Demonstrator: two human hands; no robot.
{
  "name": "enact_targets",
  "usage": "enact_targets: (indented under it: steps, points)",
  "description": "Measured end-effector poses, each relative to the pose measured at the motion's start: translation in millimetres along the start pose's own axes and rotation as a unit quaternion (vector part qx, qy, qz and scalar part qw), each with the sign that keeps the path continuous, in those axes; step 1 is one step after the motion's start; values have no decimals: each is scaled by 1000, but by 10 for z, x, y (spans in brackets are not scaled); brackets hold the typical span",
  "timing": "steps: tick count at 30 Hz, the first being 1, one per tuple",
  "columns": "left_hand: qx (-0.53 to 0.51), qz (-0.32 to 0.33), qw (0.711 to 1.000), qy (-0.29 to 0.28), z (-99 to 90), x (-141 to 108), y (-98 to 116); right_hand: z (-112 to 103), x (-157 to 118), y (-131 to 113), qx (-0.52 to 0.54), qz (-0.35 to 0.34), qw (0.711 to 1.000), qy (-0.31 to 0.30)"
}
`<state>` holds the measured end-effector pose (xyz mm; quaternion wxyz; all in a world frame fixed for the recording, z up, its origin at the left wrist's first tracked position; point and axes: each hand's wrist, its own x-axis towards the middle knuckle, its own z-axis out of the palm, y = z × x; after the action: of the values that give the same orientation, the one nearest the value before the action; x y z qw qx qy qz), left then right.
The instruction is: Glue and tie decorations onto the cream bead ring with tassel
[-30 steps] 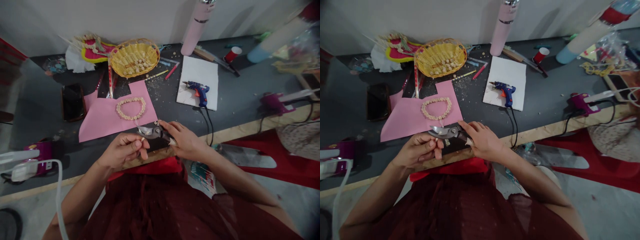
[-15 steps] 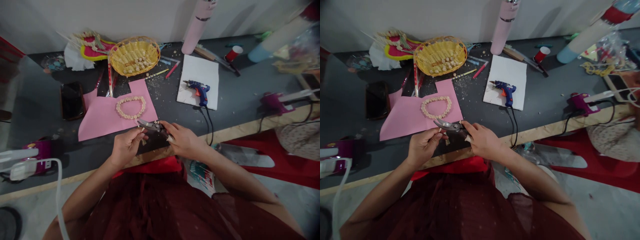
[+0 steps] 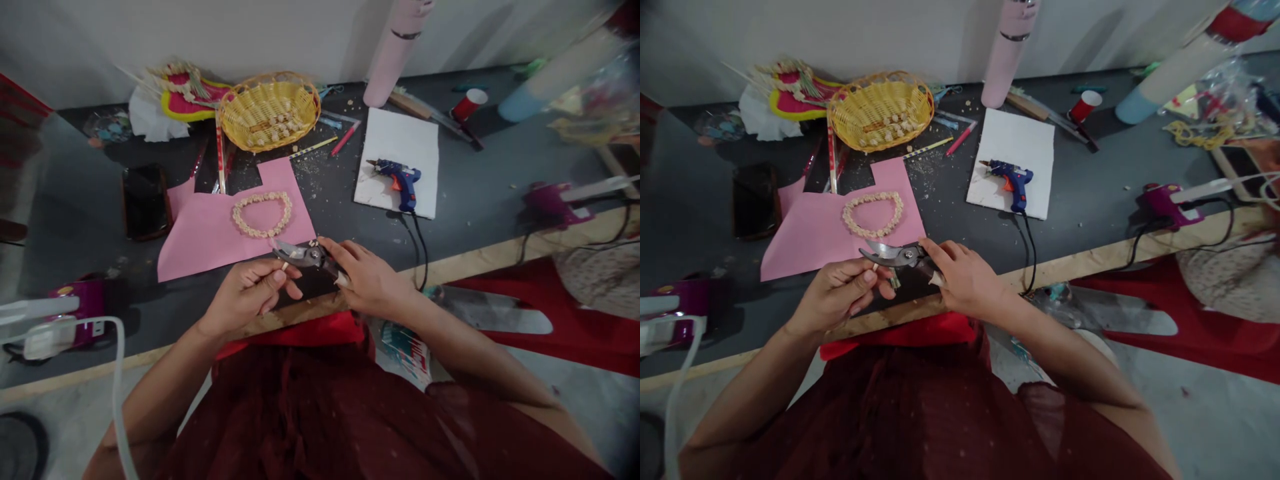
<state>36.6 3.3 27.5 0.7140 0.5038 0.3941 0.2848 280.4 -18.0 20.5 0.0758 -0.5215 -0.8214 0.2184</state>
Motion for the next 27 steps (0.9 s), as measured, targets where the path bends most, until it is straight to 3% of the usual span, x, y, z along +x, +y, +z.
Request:
enact_targets:
  steps: [5, 11, 14, 19, 21, 24, 27]
  points:
    - [-1, -28, 998, 49, 38, 33, -77, 61, -18, 6, -13, 28, 999, -14]
    - [31, 10, 998, 53, 33, 93, -150, -41, -2, 46, 33, 23, 997, -66]
    - [94, 32, 993, 66, 47, 109, -155, -72, 12, 49, 51, 33, 995, -77]
    - [227, 83, 960, 141, 80, 112, -159, -44, 10, 41, 16, 69, 997, -33]
    - [197, 81, 969, 126, 61, 98, -140, -38, 5, 38, 7, 64, 998, -29]
    - [80, 33, 995, 41, 0, 56, -66, -48, -3, 28, 16, 30, 999, -18]
    - [-8, -17, 999, -36, -44, 12, 21, -51, -3, 9, 16, 0, 1000, 3]
